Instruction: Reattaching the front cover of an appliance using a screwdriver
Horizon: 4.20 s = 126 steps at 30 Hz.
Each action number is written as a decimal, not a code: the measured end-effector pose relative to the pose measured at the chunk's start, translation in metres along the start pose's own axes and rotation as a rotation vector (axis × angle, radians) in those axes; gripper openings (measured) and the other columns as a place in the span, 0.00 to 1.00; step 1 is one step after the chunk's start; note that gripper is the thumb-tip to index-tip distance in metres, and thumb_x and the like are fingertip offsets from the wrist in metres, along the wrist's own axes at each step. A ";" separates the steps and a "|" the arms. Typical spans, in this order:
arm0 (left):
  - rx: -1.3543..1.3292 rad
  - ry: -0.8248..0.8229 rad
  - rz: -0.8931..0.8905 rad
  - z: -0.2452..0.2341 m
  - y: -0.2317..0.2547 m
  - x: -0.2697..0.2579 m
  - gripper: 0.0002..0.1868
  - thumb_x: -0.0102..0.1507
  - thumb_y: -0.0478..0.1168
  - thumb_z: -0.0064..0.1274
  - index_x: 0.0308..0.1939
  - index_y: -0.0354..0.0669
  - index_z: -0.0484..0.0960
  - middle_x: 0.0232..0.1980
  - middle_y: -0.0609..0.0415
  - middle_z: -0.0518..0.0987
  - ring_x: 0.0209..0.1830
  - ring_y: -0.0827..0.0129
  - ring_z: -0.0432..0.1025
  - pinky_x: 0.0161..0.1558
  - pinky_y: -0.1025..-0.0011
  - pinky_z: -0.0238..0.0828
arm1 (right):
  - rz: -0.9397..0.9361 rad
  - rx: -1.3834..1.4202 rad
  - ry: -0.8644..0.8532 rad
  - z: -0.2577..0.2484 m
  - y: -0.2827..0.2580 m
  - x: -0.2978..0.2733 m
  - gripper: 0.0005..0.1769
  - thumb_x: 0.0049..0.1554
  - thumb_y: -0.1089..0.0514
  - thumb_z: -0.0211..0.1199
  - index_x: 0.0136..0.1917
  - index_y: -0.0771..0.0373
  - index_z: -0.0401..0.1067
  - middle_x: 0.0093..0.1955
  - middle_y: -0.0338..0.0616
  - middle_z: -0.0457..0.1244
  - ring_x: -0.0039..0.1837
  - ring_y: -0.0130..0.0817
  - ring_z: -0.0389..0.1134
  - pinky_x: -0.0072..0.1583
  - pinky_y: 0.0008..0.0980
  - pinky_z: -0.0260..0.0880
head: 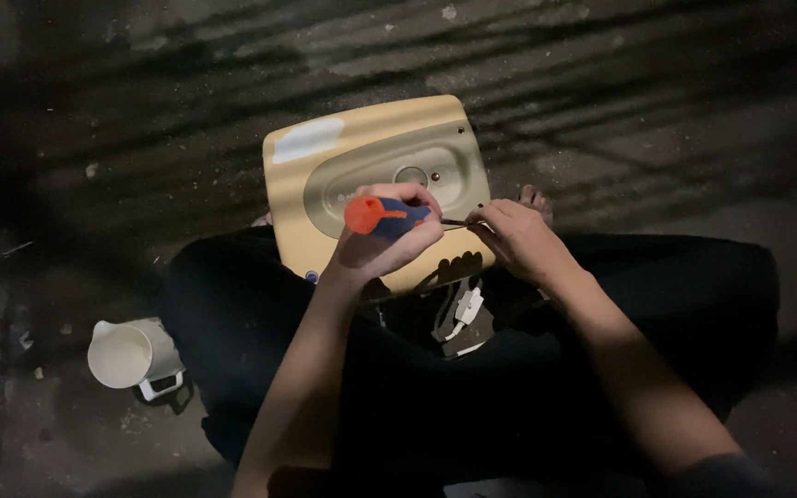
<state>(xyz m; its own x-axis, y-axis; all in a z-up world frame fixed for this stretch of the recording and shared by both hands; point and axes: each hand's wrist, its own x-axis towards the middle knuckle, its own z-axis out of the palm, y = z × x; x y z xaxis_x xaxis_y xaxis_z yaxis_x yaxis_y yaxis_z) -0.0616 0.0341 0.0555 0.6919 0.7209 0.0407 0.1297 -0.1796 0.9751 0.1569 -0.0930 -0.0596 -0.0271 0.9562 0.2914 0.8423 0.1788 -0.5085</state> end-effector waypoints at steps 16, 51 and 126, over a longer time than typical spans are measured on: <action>0.298 -0.140 0.056 0.083 -0.052 0.105 0.22 0.54 0.50 0.60 0.48 0.44 0.78 0.40 0.40 0.80 0.46 0.38 0.78 0.47 0.50 0.75 | 0.197 -0.001 0.121 0.042 0.090 -0.023 0.06 0.56 0.58 0.72 0.48 0.51 0.80 0.33 0.47 0.63 0.41 0.53 0.68 0.46 0.45 0.68; 0.454 -0.524 0.103 0.085 -0.050 0.117 0.10 0.44 0.43 0.62 0.28 0.49 0.82 0.28 0.53 0.84 0.37 0.47 0.80 0.40 0.58 0.74 | 0.263 0.493 0.217 -0.083 -0.032 0.032 0.29 0.51 0.67 0.72 0.66 0.63 0.73 0.44 0.46 0.67 0.41 0.32 0.63 0.46 0.31 0.66; 0.080 -0.413 0.228 0.063 -0.065 0.089 0.36 0.51 0.38 0.61 0.65 0.34 0.75 0.63 0.34 0.79 0.67 0.34 0.70 0.67 0.45 0.65 | 0.236 0.278 0.316 -0.083 -0.006 0.037 0.19 0.56 0.64 0.78 0.54 0.73 0.71 0.30 0.43 0.52 0.33 0.32 0.56 0.41 0.28 0.56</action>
<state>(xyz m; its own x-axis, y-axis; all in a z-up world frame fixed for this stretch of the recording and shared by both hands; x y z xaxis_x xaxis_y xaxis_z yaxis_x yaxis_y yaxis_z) 0.0365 0.0675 -0.0178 0.9313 0.3335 0.1463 -0.0155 -0.3652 0.9308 0.1953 -0.0778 0.0221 0.3485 0.8686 0.3522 0.6285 0.0622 -0.7753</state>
